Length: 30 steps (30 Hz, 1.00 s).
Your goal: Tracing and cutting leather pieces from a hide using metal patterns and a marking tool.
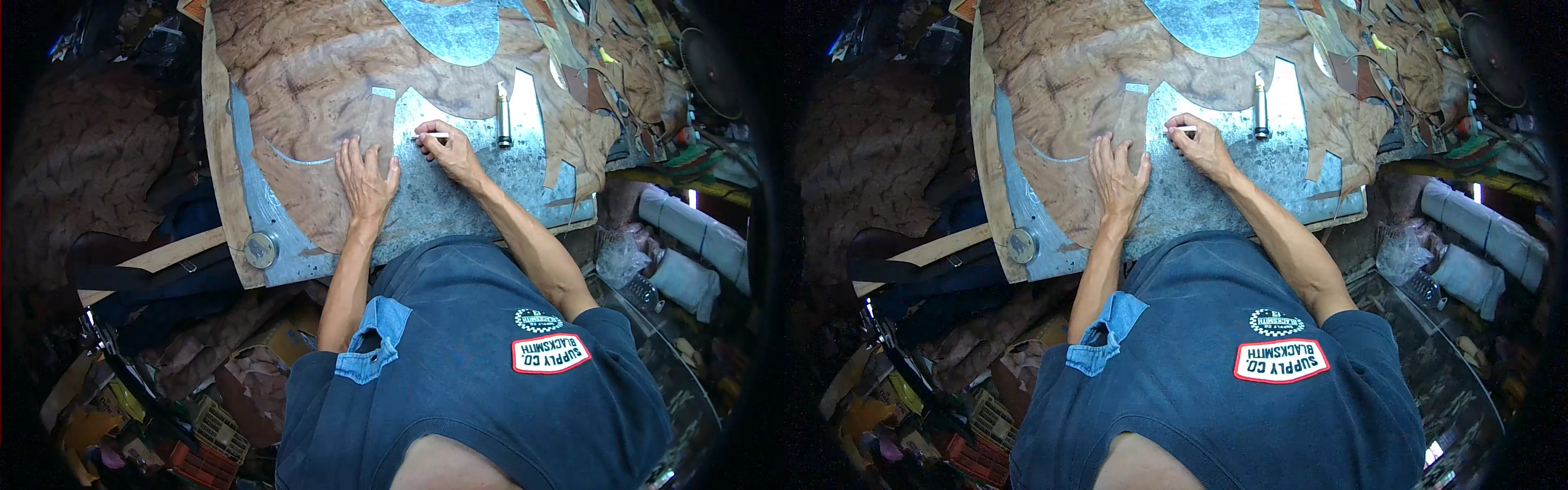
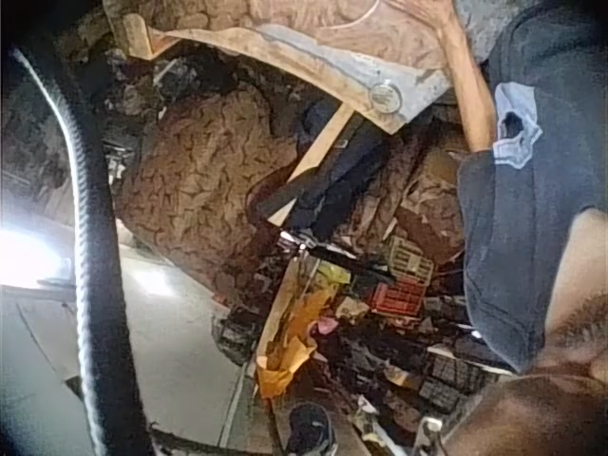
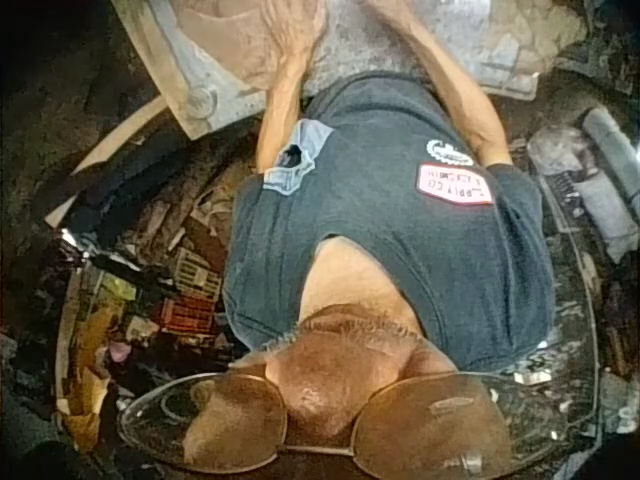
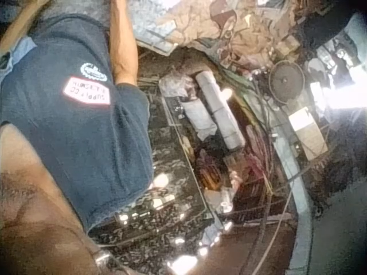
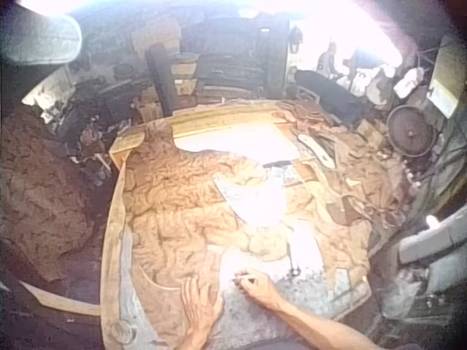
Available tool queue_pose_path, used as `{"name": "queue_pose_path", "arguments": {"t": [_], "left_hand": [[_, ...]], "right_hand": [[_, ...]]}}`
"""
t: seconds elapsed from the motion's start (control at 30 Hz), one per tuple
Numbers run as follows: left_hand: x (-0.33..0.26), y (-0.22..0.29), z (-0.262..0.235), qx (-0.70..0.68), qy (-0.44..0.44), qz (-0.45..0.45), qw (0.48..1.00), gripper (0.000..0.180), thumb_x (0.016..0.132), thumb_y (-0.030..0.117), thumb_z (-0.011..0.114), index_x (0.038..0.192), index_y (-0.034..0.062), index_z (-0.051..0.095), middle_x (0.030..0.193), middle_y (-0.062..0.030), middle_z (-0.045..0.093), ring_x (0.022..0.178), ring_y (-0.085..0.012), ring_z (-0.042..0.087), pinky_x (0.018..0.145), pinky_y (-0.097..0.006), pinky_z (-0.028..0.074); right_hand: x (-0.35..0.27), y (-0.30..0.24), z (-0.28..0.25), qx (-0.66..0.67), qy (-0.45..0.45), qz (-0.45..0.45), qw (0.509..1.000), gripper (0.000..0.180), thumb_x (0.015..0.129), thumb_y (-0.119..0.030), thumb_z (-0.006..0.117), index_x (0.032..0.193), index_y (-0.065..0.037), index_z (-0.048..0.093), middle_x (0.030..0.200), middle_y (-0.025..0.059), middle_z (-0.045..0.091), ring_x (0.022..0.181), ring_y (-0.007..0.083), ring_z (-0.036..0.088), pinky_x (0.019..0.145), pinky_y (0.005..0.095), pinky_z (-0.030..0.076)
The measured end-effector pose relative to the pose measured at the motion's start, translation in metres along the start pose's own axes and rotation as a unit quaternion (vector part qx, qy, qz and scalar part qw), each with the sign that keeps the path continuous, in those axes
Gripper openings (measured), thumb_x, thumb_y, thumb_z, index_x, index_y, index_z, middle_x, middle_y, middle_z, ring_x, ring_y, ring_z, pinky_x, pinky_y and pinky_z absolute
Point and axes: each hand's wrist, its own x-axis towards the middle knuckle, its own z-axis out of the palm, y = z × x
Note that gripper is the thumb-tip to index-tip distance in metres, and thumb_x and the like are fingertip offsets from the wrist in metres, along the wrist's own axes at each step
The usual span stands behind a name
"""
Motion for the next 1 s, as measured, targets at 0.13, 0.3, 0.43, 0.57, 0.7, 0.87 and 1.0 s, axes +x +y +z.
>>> {"name": "queue_pose_path", "arguments": {"t": [0.13, 0.3, 0.43, 0.57, 0.7, 0.87, 1.0], "left_hand": [[-0.001, -0.001, -0.002, -0.010, 0.004, -0.002, 1.000, 0.043, 0.078, 0.029, 0.073, 0.111, 0.0027, 0.062, 0.132, -0.0260, 0.049, 0.127, -0.0439, 0.041, 0.108, -0.053, 0.030], [-0.001, -0.005, -0.001, -0.009, 0.010, -0.005, 1.000, 0.041, 0.078, 0.029, 0.074, 0.108, 0.0038, 0.064, 0.132, -0.0254, 0.049, 0.127, -0.0444, 0.042, 0.108, -0.053, 0.030], [-0.002, -0.007, 0.000, -0.020, 0.011, -0.013, 1.000, 0.041, 0.078, 0.029, 0.074, 0.109, 0.0046, 0.064, 0.132, -0.0252, 0.049, 0.127, -0.0446, 0.041, 0.108, -0.053, 0.030], [-0.004, -0.010, -0.002, -0.022, 0.015, -0.010, 1.000, 0.041, 0.077, 0.029, 0.074, 0.109, 0.0050, 0.063, 0.132, -0.0250, 0.049, 0.128, -0.0447, 0.041, 0.108, -0.053, 0.030], [-0.005, -0.016, -0.004, -0.030, 0.016, -0.007, 0.999, 0.041, 0.077, 0.028, 0.074, 0.109, 0.0050, 0.063, 0.132, -0.0248, 0.049, 0.127, -0.0445, 0.042, 0.109, -0.053, 0.030], [-0.005, -0.018, -0.003, -0.034, 0.015, -0.008, 0.999, 0.041, 0.076, 0.027, 0.074, 0.109, 0.0049, 0.063, 0.133, -0.0249, 0.049, 0.128, -0.0441, 0.042, 0.109, -0.054, 0.029], [-0.005, -0.017, -0.002, -0.039, 0.019, -0.010, 0.999, 0.039, 0.076, 0.028, 0.073, 0.107, 0.0056, 0.062, 0.130, -0.0257, 0.050, 0.127, -0.0453, 0.041, 0.109, -0.056, 0.029]], "right_hand": [[0.001, -0.001, 0.002, -0.018, -0.007, -0.007, 1.000, 0.025, 0.095, -0.023, 0.059, 0.108, -0.002, 0.065, 0.088, 0.0035, 0.066, 0.077, 0.0090, 0.059, 0.067, 0.0240, 0.050], [0.016, -0.004, 0.013, -0.099, -0.022, -0.030, 0.994, 0.023, 0.094, -0.020, 0.059, 0.103, 0.000, 0.067, 0.088, 0.0046, 0.067, 0.079, 0.0096, 0.060, 0.069, 0.0252, 0.050], [0.027, -0.002, 0.024, -0.084, -0.040, -0.087, 0.992, 0.022, 0.090, -0.020, 0.063, 0.099, 0.000, 0.068, 0.085, 0.0077, 0.070, 0.075, 0.0117, 0.064, 0.067, 0.0271, 0.051], [0.028, -0.001, 0.033, -0.097, -0.059, -0.086, 0.990, 0.021, 0.089, -0.019, 0.064, 0.099, 0.000, 0.068, 0.084, 0.0073, 0.070, 0.077, 0.0126, 0.065, 0.068, 0.0280, 0.051], [0.025, -0.003, 0.037, -0.108, -0.073, -0.080, 0.988, 0.021, 0.089, -0.019, 0.064, 0.098, -0.001, 0.068, 0.083, 0.0081, 0.070, 0.077, 0.0133, 0.066, 0.068, 0.0288, 0.052], [0.023, -0.004, 0.041, -0.130, -0.071, -0.063, 0.987, 0.021, 0.090, -0.021, 0.062, 0.097, -0.002, 0.069, 0.079, 0.0099, 0.070, 0.076, 0.0142, 0.066, 0.068, 0.0307, 0.052], [0.022, -0.008, 0.041, -0.148, -0.067, -0.067, 0.984, 0.022, 0.089, -0.020, 0.063, 0.096, -0.001, 0.069, 0.079, 0.0096, 0.069, 0.074, 0.0140, 0.065, 0.068, 0.0304, 0.052]]}}
